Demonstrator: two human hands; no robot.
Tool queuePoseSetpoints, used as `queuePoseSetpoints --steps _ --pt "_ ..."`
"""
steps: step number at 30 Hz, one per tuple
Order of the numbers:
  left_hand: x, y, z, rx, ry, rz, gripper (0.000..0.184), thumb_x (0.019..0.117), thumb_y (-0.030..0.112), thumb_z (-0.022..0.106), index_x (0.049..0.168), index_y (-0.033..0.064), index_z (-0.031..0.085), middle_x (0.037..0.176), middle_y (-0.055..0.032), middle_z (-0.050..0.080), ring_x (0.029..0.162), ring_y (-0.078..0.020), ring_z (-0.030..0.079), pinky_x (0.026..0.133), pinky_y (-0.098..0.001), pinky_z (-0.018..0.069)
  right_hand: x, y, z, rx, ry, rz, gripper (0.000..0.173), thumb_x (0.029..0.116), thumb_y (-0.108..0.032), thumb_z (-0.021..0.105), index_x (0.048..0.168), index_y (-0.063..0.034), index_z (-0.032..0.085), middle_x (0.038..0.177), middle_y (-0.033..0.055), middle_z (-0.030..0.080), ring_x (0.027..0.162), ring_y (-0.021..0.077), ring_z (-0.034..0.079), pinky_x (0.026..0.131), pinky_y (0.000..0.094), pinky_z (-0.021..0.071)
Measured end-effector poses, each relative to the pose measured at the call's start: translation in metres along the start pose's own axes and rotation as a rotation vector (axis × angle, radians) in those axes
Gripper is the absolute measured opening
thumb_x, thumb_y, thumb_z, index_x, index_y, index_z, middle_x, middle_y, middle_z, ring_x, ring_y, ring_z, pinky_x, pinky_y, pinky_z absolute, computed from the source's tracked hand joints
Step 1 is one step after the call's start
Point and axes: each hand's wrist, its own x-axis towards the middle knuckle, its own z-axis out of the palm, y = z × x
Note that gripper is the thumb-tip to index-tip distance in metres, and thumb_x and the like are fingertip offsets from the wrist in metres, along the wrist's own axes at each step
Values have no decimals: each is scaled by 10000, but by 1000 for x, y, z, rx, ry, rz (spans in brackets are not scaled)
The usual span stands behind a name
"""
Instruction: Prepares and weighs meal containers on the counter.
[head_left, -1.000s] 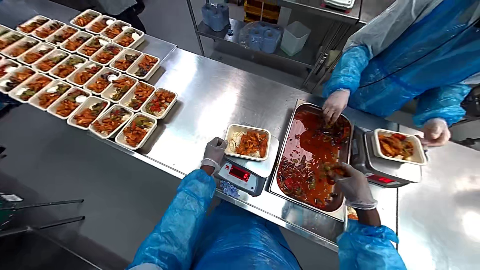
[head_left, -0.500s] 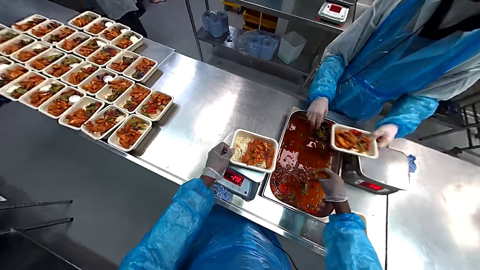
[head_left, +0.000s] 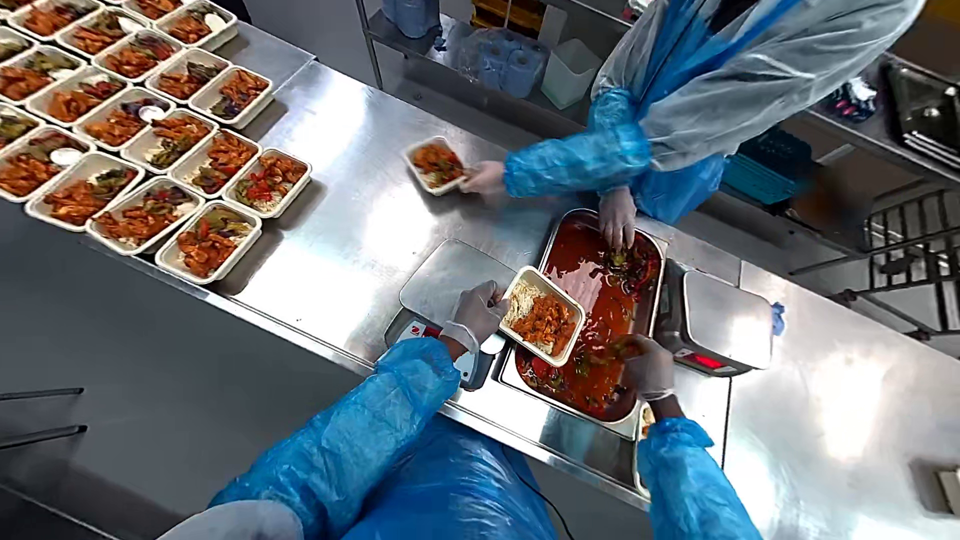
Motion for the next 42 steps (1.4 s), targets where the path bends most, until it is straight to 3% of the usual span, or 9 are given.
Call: queuePoseSetpoints --steps 4,8,13,20,27,30,33,36,42 --pt "5 -1 9 20 -34 -9 235 1008 283 646 1053 55 684 937 -124 702 873 -262 690 824 -505 567 5 3 -5 190 46 111 201 879 -26 755 1080 -38 747 1049 201 739 971 392 708 860 662 536" --pt "13 3 20 26 -59 9 240 1006 281 648 1039 46 680 924 -127 692 864 -261 682 816 -496 563 13 21 -11 838 39 346 223 937 78 637 1147 8 668 1055 142 731 883 220 719 810 415 621" --pt "19 -1 27 33 -40 14 244 1003 293 653 1026 52 679 918 -121 691 865 -258 682 814 -494 563 12 19 -24 1168 61 346 247 958 128 519 1141 10 636 1095 130 723 910 207 718 810 369 623" --pt "25 -1 34 46 -53 8 238 998 300 647 1036 67 688 919 -115 700 869 -255 689 817 -500 568 3 8 -56 1150 79 251 246 940 140 535 1123 23 651 1107 140 726 937 223 726 832 387 634" --pt "-12 58 27 -97 -197 -119 265 1040 263 621 1118 12 664 993 -207 684 875 -341 669 791 -544 544 -6 -45 -126 832 -13 -22 278 876 83 623 1114 -40 696 1160 76 730 1001 185 718 846 357 630" --pt "-21 76 28 -91 -257 -111 264 1048 256 608 1107 5 665 1004 -205 680 888 -331 662 803 -531 542 -3 -84 -110 452 -93 -175 269 873 31 704 1116 -81 719 1147 55 741 1016 196 719 874 444 618" --pt "-42 96 20 -135 -251 -88 227 1053 197 594 999 -21 632 879 -212 632 740 -329 602 658 -507 491 -5 -112 -71 150 -153 -352 280 831 25 755 1083 -95 741 1145 115 713 988 298 705 825 564 592" --pt "-48 98 11 -163 -251 -77 216 1052 190 592 1000 -16 632 855 -193 620 714 -307 588 636 -484 486 -5 -128 -62 66 -194 -394 294 839 0 750 1095 -143 758 1250 108 685 1066 304 693 852 564 590" --pt "-42 87 7 -169 -226 -36 207 1044 197 612 998 -3 639 864 -175 629 736 -290 599 660 -477 498 0 -136 -39 35 -133 -395 228 832 7 735 1030 -101 768 1131 145 703 973 324 701 807 569 587"
